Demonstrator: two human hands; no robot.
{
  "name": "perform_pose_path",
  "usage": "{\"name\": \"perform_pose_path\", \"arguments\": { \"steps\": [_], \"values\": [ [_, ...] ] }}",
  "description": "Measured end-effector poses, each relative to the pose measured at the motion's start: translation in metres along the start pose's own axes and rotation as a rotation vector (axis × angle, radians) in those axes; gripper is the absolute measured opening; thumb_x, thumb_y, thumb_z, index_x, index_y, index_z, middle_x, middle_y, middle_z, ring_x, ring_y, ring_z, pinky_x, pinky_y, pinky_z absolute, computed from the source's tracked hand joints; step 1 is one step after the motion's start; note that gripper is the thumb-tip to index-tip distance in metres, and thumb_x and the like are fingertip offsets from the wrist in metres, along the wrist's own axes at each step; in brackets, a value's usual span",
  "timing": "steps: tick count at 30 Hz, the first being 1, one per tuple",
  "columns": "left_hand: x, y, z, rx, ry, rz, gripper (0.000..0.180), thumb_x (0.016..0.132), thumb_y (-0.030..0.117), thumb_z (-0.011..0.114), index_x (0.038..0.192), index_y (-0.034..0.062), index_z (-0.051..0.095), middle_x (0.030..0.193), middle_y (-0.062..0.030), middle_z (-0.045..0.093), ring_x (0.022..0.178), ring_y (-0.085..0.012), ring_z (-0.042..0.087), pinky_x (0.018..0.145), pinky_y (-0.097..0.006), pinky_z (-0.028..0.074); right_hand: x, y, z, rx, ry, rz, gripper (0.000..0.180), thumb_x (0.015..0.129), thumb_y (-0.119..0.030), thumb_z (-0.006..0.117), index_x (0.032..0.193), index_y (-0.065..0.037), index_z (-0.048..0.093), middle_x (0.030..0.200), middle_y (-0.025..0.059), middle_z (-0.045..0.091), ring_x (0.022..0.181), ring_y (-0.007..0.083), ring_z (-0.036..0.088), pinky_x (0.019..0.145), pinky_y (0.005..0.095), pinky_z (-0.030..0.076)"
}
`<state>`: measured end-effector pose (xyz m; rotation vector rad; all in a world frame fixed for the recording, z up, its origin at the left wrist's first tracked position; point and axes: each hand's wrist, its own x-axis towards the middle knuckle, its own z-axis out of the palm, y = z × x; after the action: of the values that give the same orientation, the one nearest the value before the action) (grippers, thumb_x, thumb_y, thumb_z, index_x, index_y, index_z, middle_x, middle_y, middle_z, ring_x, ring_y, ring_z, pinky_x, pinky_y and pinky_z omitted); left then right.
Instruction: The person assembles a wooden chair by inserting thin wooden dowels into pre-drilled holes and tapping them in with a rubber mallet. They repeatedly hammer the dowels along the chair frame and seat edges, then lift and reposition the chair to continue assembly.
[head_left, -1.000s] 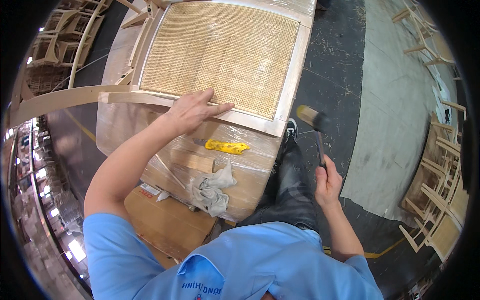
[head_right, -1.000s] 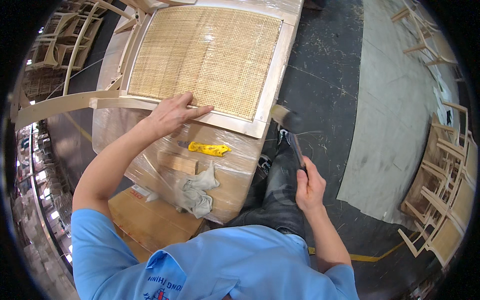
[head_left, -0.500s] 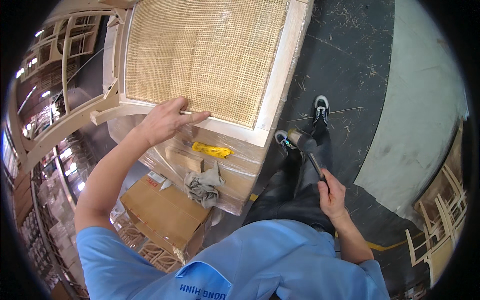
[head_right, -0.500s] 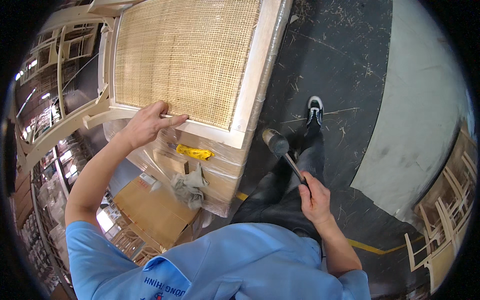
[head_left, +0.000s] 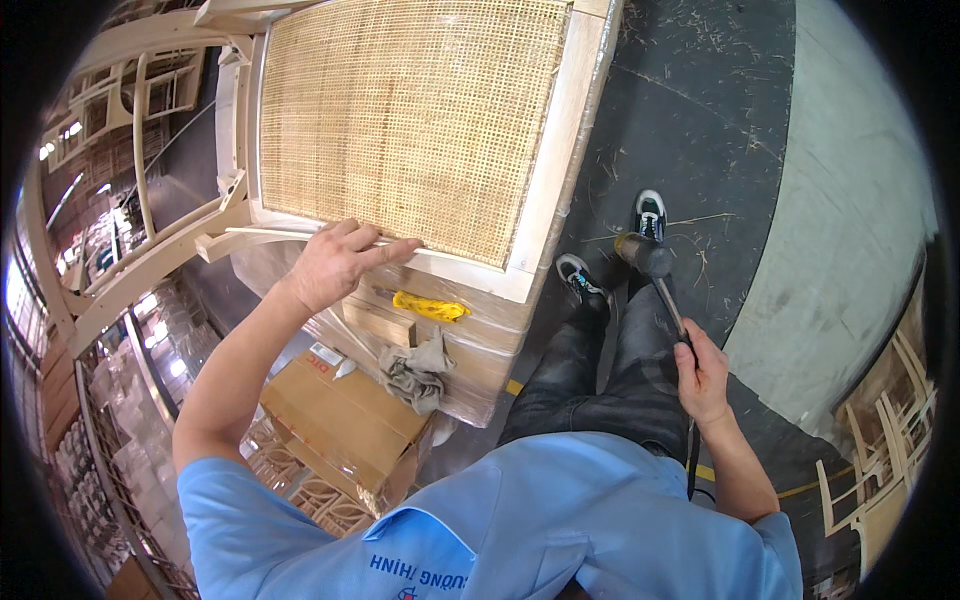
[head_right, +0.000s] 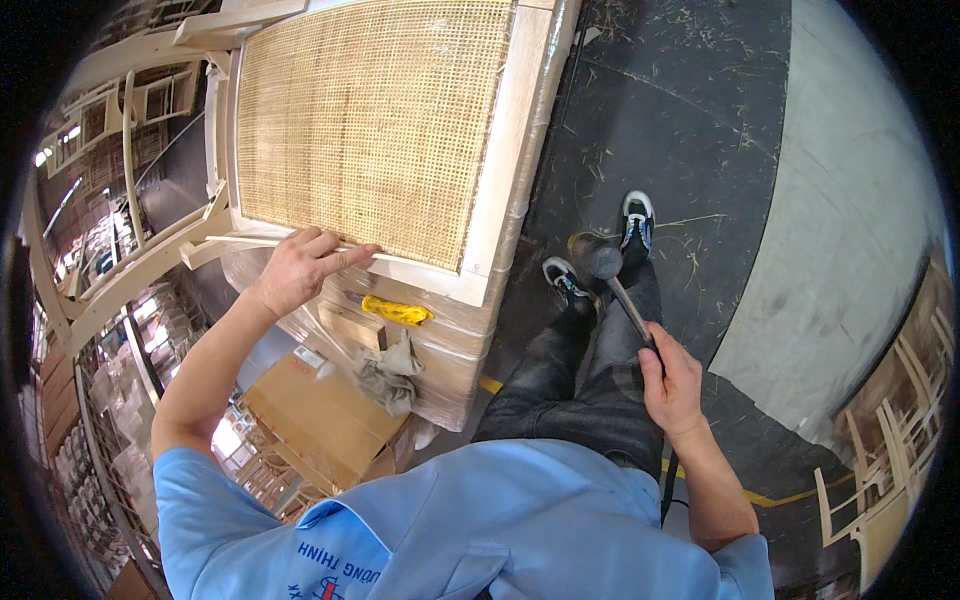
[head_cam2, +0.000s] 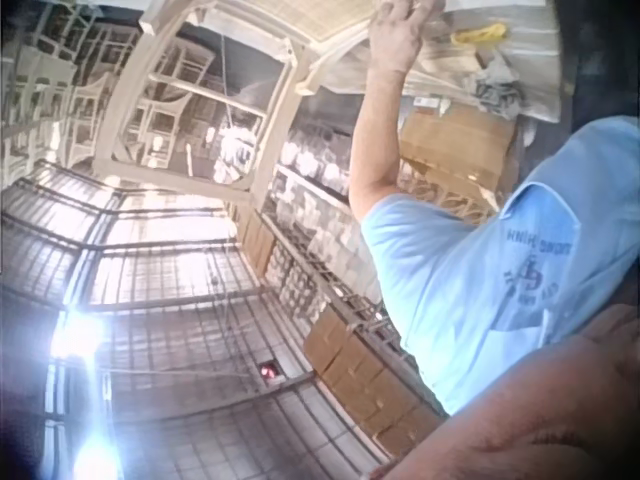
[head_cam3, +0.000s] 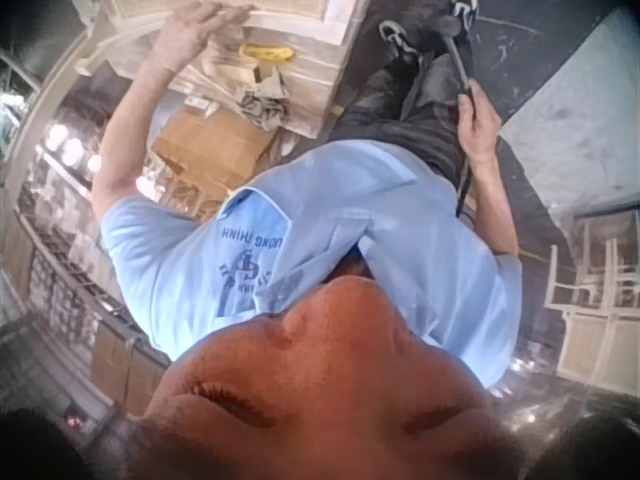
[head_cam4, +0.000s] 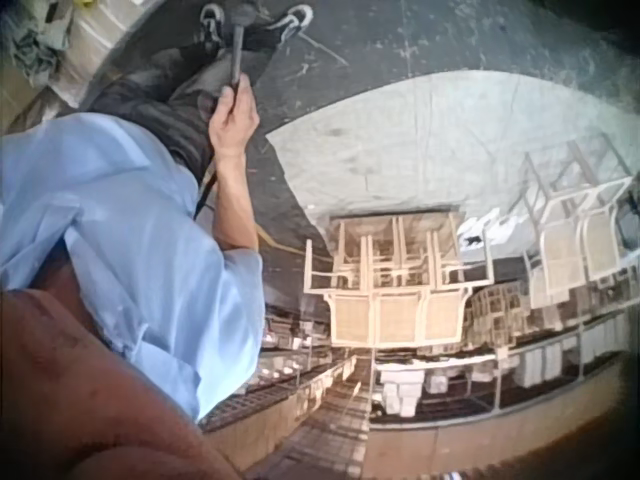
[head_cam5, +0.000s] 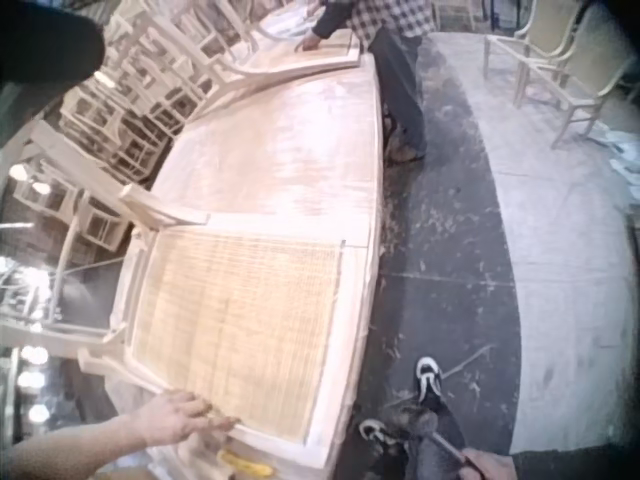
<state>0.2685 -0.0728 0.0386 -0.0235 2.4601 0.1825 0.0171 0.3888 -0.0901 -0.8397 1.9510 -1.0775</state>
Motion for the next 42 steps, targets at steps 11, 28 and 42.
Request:
{"name": "perform_pose_path", "arguments": {
  "steps": [11, 28, 42],
  "values": [
    [0.009, 0.006, 0.016, -0.177, 0.124, 0.033, 0.068, 0.079, 0.0, 0.065, 0.14, 0.0282, 0.063, 0.089, -0.0039, 0.06, 0.082, -0.0248, 0.063, 0.072, -0.037, 0.057, -0.063, -0.02, 0.074, 0.069, 0.173, 0.091, 0.031, 0.101, -0.011, 0.063, 0.126, 0.007, 0.063, 0.099, 0.0186, 0.07, 0.084, 0.0219, 0.069, 0.079, 0.0318, 0.053],
    [0.005, 0.006, 0.036, 0.04, 0.298, 0.156, 0.064, 0.082, 0.001, 0.064, 0.142, 0.0246, 0.061, 0.091, -0.0011, 0.059, 0.086, -0.0214, 0.063, 0.073, -0.036, 0.057, -0.05, -0.059, 0.126, 0.171, 0.159, 0.011, 0.031, 0.101, -0.013, 0.064, 0.125, 0.006, 0.064, 0.1, 0.0195, 0.072, 0.086, 0.0278, 0.072, 0.079, 0.033, 0.054],
    [0.015, 0.01, 0.03, -0.01, 0.145, -0.02, 0.012, 0.098, 0.019, 0.063, 0.107, 0.011, 0.061, 0.088, -0.0069, 0.068, 0.081, -0.0268, 0.07, 0.067, -0.042, 0.056, -0.041, -0.062, 0.139, 0.133, 0.138, 0.023, 0.032, 0.101, -0.014, 0.064, 0.127, 0.005, 0.064, 0.108, 0.0217, 0.073, 0.094, 0.0308, 0.074, 0.084, 0.0337, 0.054]
  ]
}}
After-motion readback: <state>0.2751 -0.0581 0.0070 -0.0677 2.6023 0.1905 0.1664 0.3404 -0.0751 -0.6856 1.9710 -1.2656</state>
